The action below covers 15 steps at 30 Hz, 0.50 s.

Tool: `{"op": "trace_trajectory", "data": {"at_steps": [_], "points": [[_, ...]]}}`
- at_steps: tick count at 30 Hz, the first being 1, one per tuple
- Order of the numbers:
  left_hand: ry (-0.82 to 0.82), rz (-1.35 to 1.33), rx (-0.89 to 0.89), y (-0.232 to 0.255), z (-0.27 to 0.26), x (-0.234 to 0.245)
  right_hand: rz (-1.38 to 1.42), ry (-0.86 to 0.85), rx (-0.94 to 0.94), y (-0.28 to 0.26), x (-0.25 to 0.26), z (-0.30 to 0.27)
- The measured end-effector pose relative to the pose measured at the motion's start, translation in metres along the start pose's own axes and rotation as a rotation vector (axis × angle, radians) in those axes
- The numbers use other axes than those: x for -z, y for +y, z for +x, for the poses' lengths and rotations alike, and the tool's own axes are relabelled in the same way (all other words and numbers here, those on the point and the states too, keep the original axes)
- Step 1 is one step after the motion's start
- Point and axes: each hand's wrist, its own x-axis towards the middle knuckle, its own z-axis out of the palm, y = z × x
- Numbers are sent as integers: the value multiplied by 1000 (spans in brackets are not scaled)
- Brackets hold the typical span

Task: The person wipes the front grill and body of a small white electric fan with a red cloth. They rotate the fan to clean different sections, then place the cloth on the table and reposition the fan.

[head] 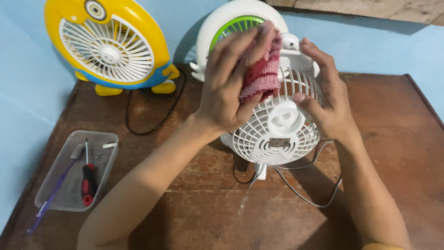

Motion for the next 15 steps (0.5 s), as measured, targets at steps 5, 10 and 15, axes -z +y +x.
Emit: {"op": "trace_trajectory", "data": {"at_steps": [5, 10, 15], "points": [[-8, -149, 44, 15, 28, -14, -6, -35, -9, 10, 1, -5], [-308, -59, 164, 26, 54, -35, 176, 41, -14, 9, -1, -11], [-497, 123, 25, 31, 55, -37, -93, 161, 92, 17, 1, -8]]}}
